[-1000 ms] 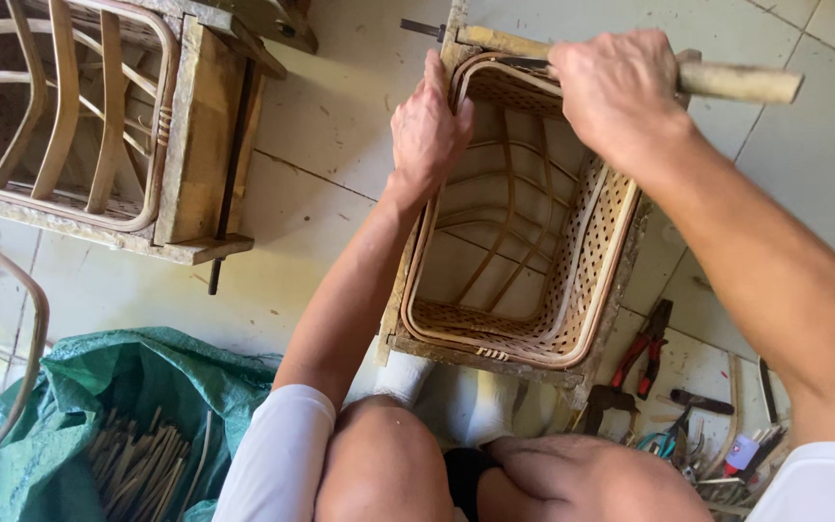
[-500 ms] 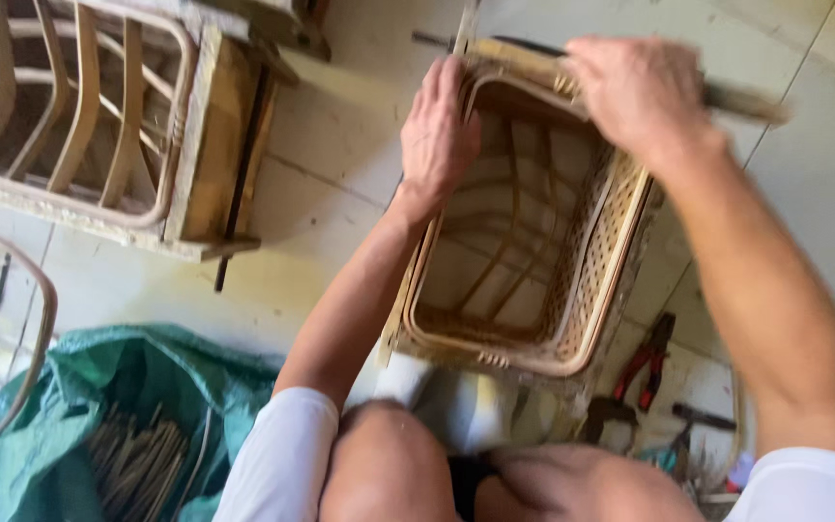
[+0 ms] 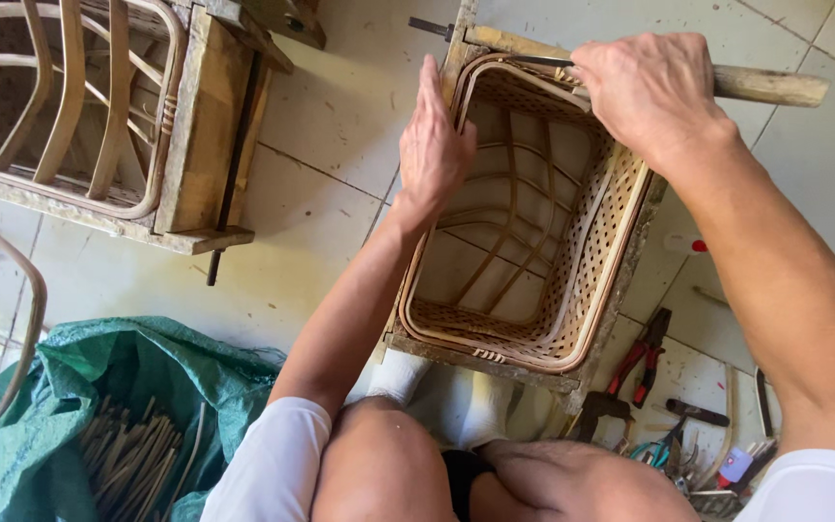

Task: The person weaves a thin bamboo strip into the rim of a rectangular basket using a wooden mold. They bend the strip, tuck it into the weave, and use a hammer to secure it along the edge.

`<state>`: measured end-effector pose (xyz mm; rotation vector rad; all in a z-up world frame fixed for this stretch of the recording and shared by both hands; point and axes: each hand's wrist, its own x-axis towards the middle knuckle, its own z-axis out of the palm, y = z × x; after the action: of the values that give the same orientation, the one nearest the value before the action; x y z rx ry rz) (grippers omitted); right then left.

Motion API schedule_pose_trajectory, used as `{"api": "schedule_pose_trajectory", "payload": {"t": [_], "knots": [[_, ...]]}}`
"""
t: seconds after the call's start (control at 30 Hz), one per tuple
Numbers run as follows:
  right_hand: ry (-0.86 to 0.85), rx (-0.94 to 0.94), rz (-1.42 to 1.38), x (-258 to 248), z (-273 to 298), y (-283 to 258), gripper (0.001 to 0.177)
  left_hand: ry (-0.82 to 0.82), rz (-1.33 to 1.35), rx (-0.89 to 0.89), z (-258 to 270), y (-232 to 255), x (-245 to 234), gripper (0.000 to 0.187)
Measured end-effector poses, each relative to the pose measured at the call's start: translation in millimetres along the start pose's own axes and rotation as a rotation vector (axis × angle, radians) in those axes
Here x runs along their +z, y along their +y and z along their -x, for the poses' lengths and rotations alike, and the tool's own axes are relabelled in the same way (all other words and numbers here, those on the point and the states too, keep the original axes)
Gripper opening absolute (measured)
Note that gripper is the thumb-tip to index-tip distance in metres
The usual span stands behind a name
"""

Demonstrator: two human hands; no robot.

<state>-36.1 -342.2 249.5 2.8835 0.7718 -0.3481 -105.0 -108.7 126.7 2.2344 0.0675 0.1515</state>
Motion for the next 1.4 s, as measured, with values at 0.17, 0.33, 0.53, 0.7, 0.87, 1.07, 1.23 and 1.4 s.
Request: {"api": "schedule_pose_trajectory", "payload": {"t": [0.17,0.33,0.53,0.7,0.87,1.07,1.23,1.4], "knots": [[-0.006,0.008,0.148,3.4,-6.7,-12.7,0.034,-0.037,-0.052,0.015,-4.4,-10.6,8.6,0.087],[-0.305,0.246,-0.148,-25.8,-22.5,-20.7,0.023,-0.05,-0.056,-0.035,-1.1,-12.3,8.3,0.082],[-0.462,0.21,-0.669,-30.1,-49.1,21.0,0.019,-0.025,-0.032,-0.037,-1.9,-4.4,-0.6,0.083],[-0.094,-0.002,-0.034,6.5,-10.0,5.2,0.035,-0.043,-0.021,-0.062,-0.1,6.3,-6.5,0.084],[-0.19,0.238,-0.768,17.9,-5.5,-1.8,0.02,0.053,-0.005,0.081,1.7,8.3,-6.2,0.073],[0.001,0.235,-0.798,22.9,4.8,-8.5,0.024,0.077,-0.072,0.117,9.5,-5.7,7.3,0.064],[0.274,0.17,-0.595,58.9,0.9,-10.0,0.019,0.056,-0.1,0.176,3.6,-10.1,5.7,0.069],[0.358,0.209,-0.631,77.1,-40.0,-29.8,0.027,0.02,-0.129,0.166,5.7,-8.5,3.5,0.066]]}}
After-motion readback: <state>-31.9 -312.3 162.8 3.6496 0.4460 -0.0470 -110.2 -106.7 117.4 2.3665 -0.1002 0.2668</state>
